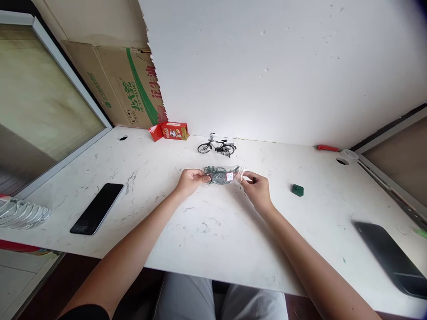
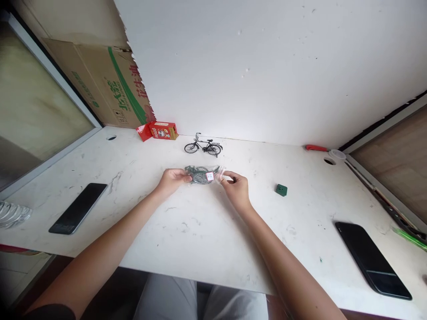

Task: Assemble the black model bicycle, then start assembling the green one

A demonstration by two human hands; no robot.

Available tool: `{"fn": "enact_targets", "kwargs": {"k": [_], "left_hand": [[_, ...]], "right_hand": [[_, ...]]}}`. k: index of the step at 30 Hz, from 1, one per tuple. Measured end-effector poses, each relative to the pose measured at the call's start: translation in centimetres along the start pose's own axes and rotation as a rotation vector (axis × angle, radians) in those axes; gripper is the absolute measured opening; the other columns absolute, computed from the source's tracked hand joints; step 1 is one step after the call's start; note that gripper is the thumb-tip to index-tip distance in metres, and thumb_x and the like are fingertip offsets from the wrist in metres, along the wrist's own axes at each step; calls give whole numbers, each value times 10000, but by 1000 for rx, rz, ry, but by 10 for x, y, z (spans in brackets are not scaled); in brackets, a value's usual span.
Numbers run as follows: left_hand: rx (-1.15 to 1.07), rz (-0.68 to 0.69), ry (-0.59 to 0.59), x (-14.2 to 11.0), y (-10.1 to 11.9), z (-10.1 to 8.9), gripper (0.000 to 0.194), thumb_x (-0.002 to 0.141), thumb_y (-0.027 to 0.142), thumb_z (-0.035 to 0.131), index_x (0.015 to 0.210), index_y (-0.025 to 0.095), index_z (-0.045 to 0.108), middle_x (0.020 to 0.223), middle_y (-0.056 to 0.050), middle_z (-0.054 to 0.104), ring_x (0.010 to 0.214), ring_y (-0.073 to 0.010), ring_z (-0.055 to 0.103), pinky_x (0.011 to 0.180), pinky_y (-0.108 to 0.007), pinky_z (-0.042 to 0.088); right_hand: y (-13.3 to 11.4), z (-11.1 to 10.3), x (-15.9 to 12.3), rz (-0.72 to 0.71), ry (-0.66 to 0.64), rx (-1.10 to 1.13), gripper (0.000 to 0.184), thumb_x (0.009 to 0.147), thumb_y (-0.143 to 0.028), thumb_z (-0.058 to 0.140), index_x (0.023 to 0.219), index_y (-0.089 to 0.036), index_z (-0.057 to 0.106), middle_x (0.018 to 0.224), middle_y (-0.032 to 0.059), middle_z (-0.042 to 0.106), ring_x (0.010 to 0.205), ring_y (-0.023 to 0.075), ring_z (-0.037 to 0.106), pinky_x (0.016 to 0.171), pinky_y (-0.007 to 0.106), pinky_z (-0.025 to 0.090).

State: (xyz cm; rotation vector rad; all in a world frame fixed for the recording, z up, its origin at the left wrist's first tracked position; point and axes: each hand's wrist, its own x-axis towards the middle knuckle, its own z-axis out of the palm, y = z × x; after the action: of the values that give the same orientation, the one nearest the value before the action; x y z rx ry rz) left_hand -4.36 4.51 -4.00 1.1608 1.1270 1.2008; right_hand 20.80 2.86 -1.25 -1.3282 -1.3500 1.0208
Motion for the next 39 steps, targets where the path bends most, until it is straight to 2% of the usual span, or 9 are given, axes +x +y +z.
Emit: {"fn": "enact_targets", "kwargs": {"k": [6,9,11,14,19,24,27,31,39], "left_hand": [[0,30,56,1,1,0,432,456,393,1029,677,152,746,737,-61,775,673,-184,686,678,-302,526],[20,48,69,1,3,-1,445,510,469,1010,682,154,746,723,-62,769,666,-184,688,675,-304,532],[37,64,61,1,5,-2,443,580,523,975,714,153,774,748,-73,783,691,-193,701,704,-315,544],[55,80,35,2,7,-5,453,653,564,931,793,149,816,809,-86,807,734,-207,721,757,-331,560],[174,155,19,1,4,-9,462,792,563,842,958,132,834,960,-123,828,866,-244,761,812,-341,576],[205,203,88,-4,7,-7,648,833,444,849,1385,155,672,888,-77,813,820,-200,748,835,-317,565],[127,173,153,-4,12,-7,680,755,417,918,1325,140,670,852,-58,793,755,-176,717,774,-294,548],[-22,92,154,-2,16,-7,668,706,400,960,1260,139,694,840,-34,772,757,-149,694,768,-279,525],[-228,38,84,-5,23,-7,668,713,373,967,1283,162,689,853,-34,790,801,-152,723,851,-312,551]], "right_hand": [[-9,1,-1,125,-191,190,607,706,-760,829,758,-172,690,569,-72,307,543,78,188,508,287,146],[-5,2,0,93,-230,184,588,740,-735,819,909,-176,750,662,-28,517,548,81,251,498,278,197],[1,3,1,47,-243,156,565,774,-700,811,1017,-191,779,918,43,699,596,95,384,517,272,295],[5,4,2,3,-300,114,501,808,-642,812,1012,-185,789,1122,94,741,772,158,562,632,290,428],[2,4,-1,38,-370,17,522,829,-669,777,974,-167,772,823,23,684,697,139,499,626,285,369],[1,5,-2,114,-329,0,566,784,-732,779,787,-181,647,643,-37,516,598,108,377,565,285,280],[3,6,-1,168,-308,53,621,774,-768,766,692,-218,490,579,-69,373,548,91,276,525,288,197],[7,7,0,218,-372,141,621,823,-781,716,712,-221,472,586,-83,280,533,80,192,510,293,118],[8,6,-2,295,-453,289,611,750,-680,858,711,-218,458,567,-101,288,515,56,194,501,275,100]]}}
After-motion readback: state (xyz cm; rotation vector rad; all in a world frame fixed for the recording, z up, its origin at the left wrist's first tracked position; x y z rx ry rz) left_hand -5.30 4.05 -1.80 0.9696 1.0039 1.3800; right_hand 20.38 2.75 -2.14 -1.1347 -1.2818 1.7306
